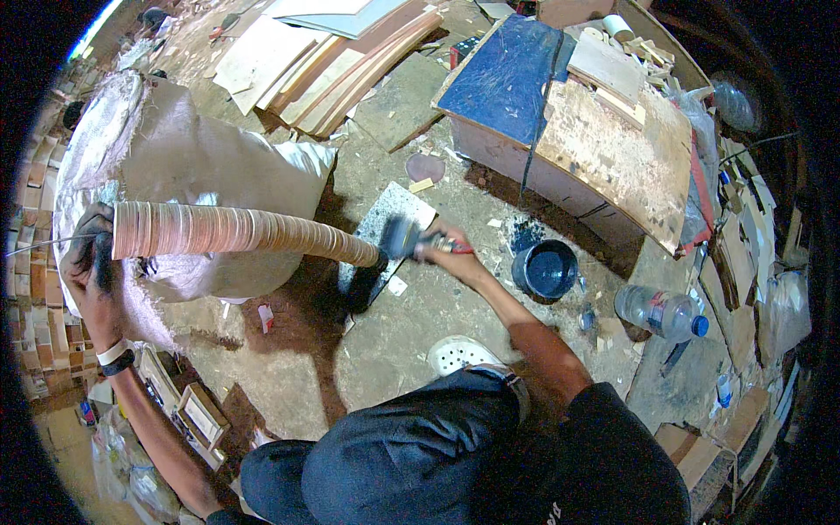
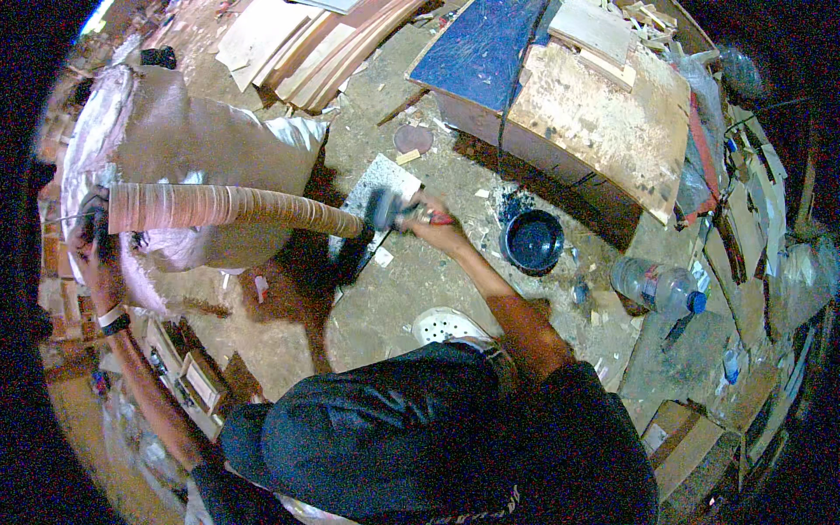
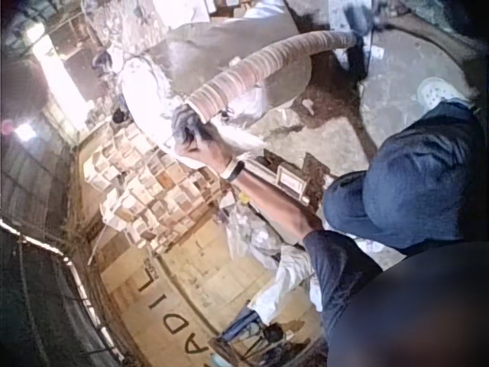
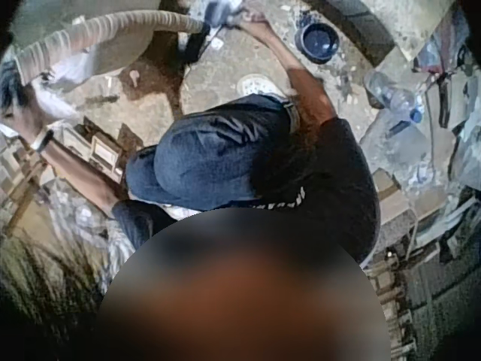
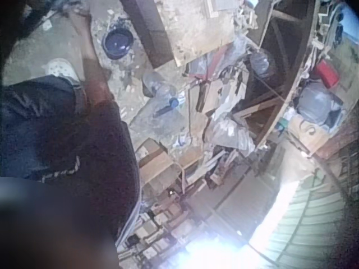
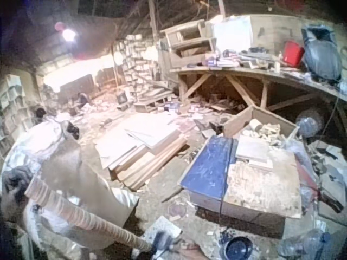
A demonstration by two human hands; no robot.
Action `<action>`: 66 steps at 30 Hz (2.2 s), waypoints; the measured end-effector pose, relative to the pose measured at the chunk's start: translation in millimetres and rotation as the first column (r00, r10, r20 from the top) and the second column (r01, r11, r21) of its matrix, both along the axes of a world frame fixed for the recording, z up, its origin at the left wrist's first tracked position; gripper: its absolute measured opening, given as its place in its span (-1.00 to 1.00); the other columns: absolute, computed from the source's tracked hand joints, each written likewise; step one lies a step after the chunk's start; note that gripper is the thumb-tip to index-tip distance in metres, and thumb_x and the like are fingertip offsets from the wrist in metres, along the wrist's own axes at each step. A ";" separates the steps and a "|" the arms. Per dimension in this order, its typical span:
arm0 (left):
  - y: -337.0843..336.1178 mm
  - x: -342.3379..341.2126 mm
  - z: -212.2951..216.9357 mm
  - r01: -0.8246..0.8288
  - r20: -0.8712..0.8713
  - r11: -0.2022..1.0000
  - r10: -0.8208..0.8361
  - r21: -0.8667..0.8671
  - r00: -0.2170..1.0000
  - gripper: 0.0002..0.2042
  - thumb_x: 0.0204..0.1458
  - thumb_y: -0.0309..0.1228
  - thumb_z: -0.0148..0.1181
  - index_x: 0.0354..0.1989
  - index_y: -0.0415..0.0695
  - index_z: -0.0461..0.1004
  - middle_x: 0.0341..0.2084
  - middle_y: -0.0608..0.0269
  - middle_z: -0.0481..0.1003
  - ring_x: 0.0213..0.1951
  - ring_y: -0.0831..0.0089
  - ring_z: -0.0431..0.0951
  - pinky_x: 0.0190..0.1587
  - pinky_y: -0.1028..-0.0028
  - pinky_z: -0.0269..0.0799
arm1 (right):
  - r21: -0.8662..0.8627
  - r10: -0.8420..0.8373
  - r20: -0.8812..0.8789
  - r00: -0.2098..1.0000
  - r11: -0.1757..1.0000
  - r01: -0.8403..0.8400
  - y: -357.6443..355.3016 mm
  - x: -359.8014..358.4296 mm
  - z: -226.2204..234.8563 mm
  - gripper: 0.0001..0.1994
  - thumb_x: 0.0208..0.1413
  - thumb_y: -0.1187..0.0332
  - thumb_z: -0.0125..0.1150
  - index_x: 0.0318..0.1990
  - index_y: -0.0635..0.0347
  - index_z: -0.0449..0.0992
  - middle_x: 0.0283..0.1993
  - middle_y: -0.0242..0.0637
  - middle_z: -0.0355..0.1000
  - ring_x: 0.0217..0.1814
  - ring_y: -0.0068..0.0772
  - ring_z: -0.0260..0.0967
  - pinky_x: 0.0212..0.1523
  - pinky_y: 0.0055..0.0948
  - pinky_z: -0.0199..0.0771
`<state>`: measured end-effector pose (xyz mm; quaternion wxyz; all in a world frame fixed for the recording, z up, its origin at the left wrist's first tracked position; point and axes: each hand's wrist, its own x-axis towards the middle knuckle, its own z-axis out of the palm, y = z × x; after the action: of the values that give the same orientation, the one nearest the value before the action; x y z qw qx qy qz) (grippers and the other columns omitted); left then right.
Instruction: The person sits on the floor and threads small wooden discs onto a thin rod, then applies a dark liquid to the assembled stack using a brush. The person handles the discs one at a time from a bag and builds a vertical stack on the rod.
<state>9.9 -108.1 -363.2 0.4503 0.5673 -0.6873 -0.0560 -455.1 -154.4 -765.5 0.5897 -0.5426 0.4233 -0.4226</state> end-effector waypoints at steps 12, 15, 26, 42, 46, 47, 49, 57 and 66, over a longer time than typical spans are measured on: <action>32.7 49.2 -2.9 -0.163 0.533 0.984 0.179 -0.078 0.827 -0.81 0.21 -0.57 0.11 -0.04 -0.27 0.56 0.06 0.14 0.52 0.06 0.41 0.50 0.19 0.38 0.35 | 0.149 0.307 0.183 0.934 0.930 -0.335 7.0 -6.1 10.9 -0.77 0.14 0.35 0.41 -0.14 0.18 0.48 -0.32 -0.44 0.47 -0.30 -0.62 0.43 -0.28 -0.53 0.49; 44.9 55.4 -5.3 -0.152 0.515 0.986 0.168 -0.074 0.841 -0.83 0.24 -0.53 0.10 -0.07 -0.28 0.56 0.08 0.11 0.49 0.08 0.39 0.48 0.21 0.37 0.33 | 0.214 0.421 0.087 0.903 0.877 -0.430 11.5 -15.4 18.2 -0.79 0.13 0.38 0.40 -0.17 0.18 0.47 -0.31 -0.43 0.47 -0.32 -0.62 0.45 -0.31 -0.53 0.50; 68.5 38.8 -9.7 -0.131 0.237 0.991 0.133 -0.025 0.962 -0.86 0.27 -0.50 0.09 -0.12 -0.30 0.53 0.08 0.11 0.49 0.07 0.41 0.47 0.19 0.40 0.34 | 0.167 0.499 -0.020 0.867 0.856 -0.489 -2.9 -14.8 6.8 -0.81 0.08 0.43 0.40 -0.20 0.19 0.51 -0.25 -0.37 0.50 -0.27 -0.60 0.44 -0.25 -0.51 0.48; 66.3 21.6 -15.8 -0.150 -0.075 0.989 0.149 -0.015 0.986 -0.88 0.28 -0.52 0.09 -0.17 -0.32 0.51 0.06 0.14 0.50 0.02 0.46 0.50 0.14 0.45 0.38 | 0.106 0.070 0.213 0.975 0.990 -0.094 -6.4 -3.6 15.1 -0.79 0.12 0.44 0.38 -0.17 0.14 0.45 -0.23 -0.44 0.47 -0.22 -0.63 0.44 -0.24 -0.55 0.49; 64.3 22.4 -12.0 -0.176 0.397 0.981 0.194 -0.082 0.897 -0.89 0.28 -0.54 0.09 -0.18 -0.32 0.52 0.03 0.15 0.52 0.01 0.47 0.51 0.13 0.46 0.38 | 0.182 0.308 0.072 0.949 0.931 -0.316 14.1 -6.4 15.3 -0.80 0.10 0.41 0.40 -0.20 0.15 0.47 -0.26 -0.46 0.47 -0.27 -0.62 0.45 -0.28 -0.54 0.50; 63.4 23.2 -10.9 -0.153 0.367 0.986 0.168 -0.071 0.915 -0.89 0.27 -0.55 0.09 -0.18 -0.32 0.53 0.03 0.15 0.53 0.02 0.47 0.50 0.14 0.45 0.38 | 0.191 0.346 0.118 0.931 0.912 -0.363 15.7 -8.8 13.6 -0.79 0.08 0.40 0.42 -0.20 0.15 0.48 -0.29 -0.45 0.48 -0.32 -0.62 0.46 -0.32 -0.54 0.50; 61.9 24.2 -11.7 -0.133 0.352 0.987 0.158 -0.094 0.923 -0.89 0.27 -0.56 0.10 -0.18 -0.32 0.54 0.02 0.14 0.54 0.03 0.45 0.50 0.15 0.43 0.37 | 0.232 0.361 0.131 0.923 0.895 -0.382 13.8 -10.4 9.2 -0.78 0.09 0.41 0.42 -0.18 0.15 0.49 -0.30 -0.42 0.50 -0.36 -0.62 0.48 -0.37 -0.55 0.51; 52.5 -8.1 -17.7 -0.257 0.127 0.955 0.275 -0.145 0.953 -0.80 0.20 -0.55 0.21 -0.02 -0.28 0.55 -0.01 0.08 0.57 0.05 0.38 0.53 0.19 0.37 0.40 | 0.283 0.170 0.004 0.985 0.945 -0.164 46.5 10.3 20.1 -0.70 0.08 0.35 0.46 -0.07 0.15 0.51 -0.23 -0.40 0.55 -0.29 -0.62 0.49 -0.30 -0.54 0.52; 10.6 -102.7 31.1 0.008 0.280 0.997 0.012 -0.073 0.960 -0.89 0.07 -0.62 0.27 -0.23 -0.32 0.64 -0.22 0.14 0.65 -0.16 0.42 0.61 -0.05 0.46 0.49 | 0.249 -0.296 0.077 0.952 0.930 0.269 41.2 26.3 11.0 -0.76 0.14 0.32 0.40 -0.09 0.10 0.52 -0.25 -0.45 0.52 -0.32 -0.64 0.45 -0.41 -0.57 0.42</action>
<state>-92.8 -97.5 -332.2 0.3691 0.5534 -0.7450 0.0505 -428.7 -113.3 -754.4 0.6059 -0.3773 0.5102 -0.4799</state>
